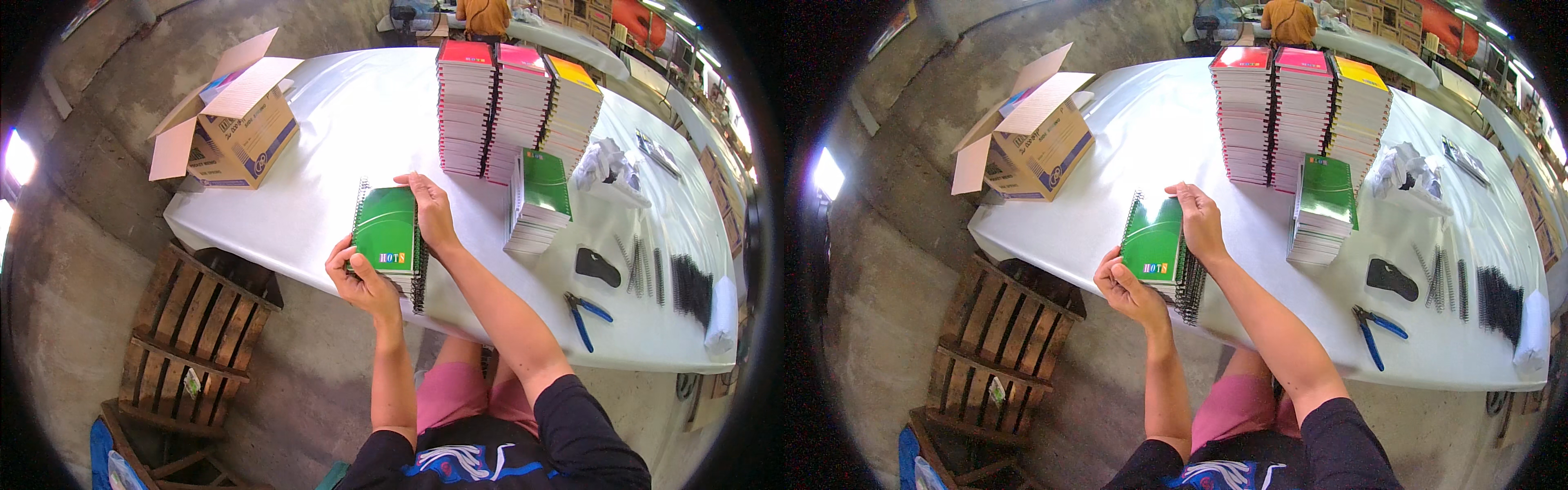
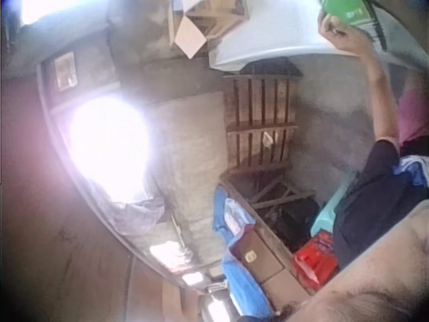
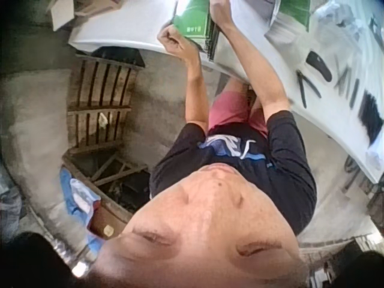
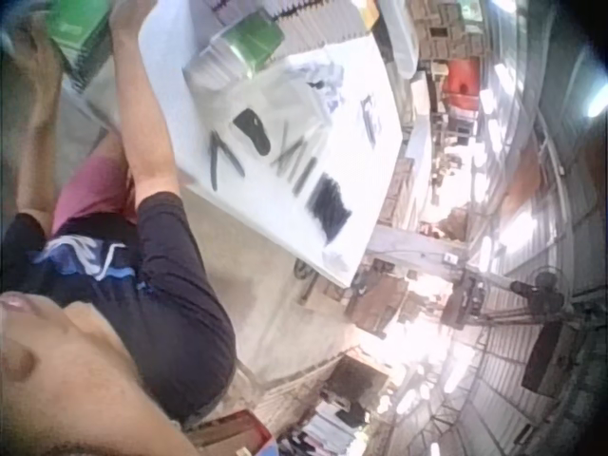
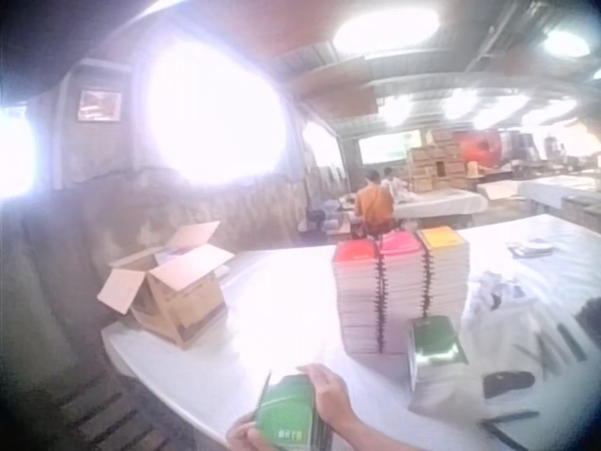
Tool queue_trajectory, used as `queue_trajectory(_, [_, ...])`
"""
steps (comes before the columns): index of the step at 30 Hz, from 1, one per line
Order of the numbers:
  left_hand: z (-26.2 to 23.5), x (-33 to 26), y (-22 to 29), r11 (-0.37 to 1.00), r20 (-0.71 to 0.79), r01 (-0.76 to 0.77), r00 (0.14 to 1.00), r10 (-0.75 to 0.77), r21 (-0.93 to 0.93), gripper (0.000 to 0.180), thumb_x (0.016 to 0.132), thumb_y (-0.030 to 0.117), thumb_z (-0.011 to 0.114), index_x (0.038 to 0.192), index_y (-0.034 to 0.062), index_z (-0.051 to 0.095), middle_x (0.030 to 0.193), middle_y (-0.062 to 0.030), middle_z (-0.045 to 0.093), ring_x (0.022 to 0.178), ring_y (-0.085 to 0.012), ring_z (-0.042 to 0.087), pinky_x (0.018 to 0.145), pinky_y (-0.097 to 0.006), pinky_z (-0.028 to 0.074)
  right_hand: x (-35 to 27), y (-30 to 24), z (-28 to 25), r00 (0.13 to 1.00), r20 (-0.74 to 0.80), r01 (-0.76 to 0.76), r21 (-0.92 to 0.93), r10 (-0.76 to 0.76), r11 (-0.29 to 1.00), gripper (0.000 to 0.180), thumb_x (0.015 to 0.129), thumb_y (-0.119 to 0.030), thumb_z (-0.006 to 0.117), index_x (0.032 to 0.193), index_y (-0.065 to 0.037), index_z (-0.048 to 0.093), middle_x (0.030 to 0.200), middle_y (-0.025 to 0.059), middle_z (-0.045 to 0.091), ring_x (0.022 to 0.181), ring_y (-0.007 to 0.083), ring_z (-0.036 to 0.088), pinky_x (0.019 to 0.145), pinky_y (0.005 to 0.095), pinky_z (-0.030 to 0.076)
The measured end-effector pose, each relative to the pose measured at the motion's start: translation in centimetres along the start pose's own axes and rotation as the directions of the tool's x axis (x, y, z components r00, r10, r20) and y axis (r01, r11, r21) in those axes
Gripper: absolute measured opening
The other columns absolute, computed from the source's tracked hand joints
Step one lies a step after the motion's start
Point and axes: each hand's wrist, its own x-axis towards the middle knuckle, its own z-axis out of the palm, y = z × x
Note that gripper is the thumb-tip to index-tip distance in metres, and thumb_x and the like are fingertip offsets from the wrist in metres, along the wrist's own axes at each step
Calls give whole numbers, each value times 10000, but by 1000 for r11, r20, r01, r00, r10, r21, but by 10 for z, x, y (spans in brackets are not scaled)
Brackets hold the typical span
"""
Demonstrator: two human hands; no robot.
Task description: The person binds green notebooks by sliding a black spiral binding through the punched holes by hand, then uses pliers to trim and crimp the ends of the binding.
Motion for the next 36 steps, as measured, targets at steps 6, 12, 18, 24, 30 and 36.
queue_trajectory(6, [4, 1, 8, 991, 24, 77, 997, -74, -107, 465, 998, 392, 397, 1133, -41, 497, 1176, -147, 527, 957, -200, 576, 856, -315, 452, -1, 2, 4, 993, -16, 115, -35, -116, 993, 380, 966, -349, 457, 991, -32, 666, 780, 55, 617, 703, 128, 532, 683, 271, 436])
queue_trajectory(12, [-9, 4, 13, 993, 21, 23, 999, -25, 118, 484, 1005, 375, 347, 1209, -50, 457, 1216, -150, 502, 1103, -216, 512, 942, -363, 404, -15, -42, -21, 869, 75, 453, -521, -490, 723, 313, 889, -232, 568, 1155, -70, 583, 1138, 155, 545, 1122, 317, 478, 974, 400, 362])
queue_trajectory(18, [-44, 17, 63, 983, -237, -102, 962, 136, 152, 329, 984, 303, 372, 1164, 32, 419, 1217, -131, 432, 1165, -252, 458, 945, -387, 397, -44, -117, -171, 849, -391, -249, -889, -354, 384, 589, 754, -453, 702, 1176, -69, 557, 1141, 153, 593, 1089, 300, 550, 875, 444, 437])
queue_trajectory(24, [-6, -16, 127, 857, -44, -499, 866, 498, -127, 278, 894, 240, 515, 1081, 54, 428, 1085, -132, 423, 1047, -292, 486, 908, -390, 429, -37, -117, -224, 939, -331, -330, -779, 99, 533, 659, 642, -556, 766, 943, 16, 640, 865, 183, 680, 813, 264, 669, 742, 367, 504])
queue_trajectory(30, [22, -50, 143, 870, 250, -379, 851, 462, -316, 252, 847, 212, 595, 1002, 59, 467, 1050, -125, 421, 985, -254, 480, 853, -382, 455, -15, -135, -235, 942, -274, -321, -907, 196, 273, 514, 633, -466, 800, 784, 5, 660, 749, 131, 685, 630, 217, 670, 649, 340, 512])
queue_trajectory(36, [40, -62, 137, 931, 518, -324, 775, 362, -166, 245, 822, 105, 624, 1028, 7, 535, 1034, -156, 508, 983, -257, 520, 866, -368, 444, -5, -132, -252, 939, -234, -308, -897, 252, 317, 502, 609, -410, 837, 886, -29, 663, 815, 91, 699, 757, 225, 689, 746, 371, 507])
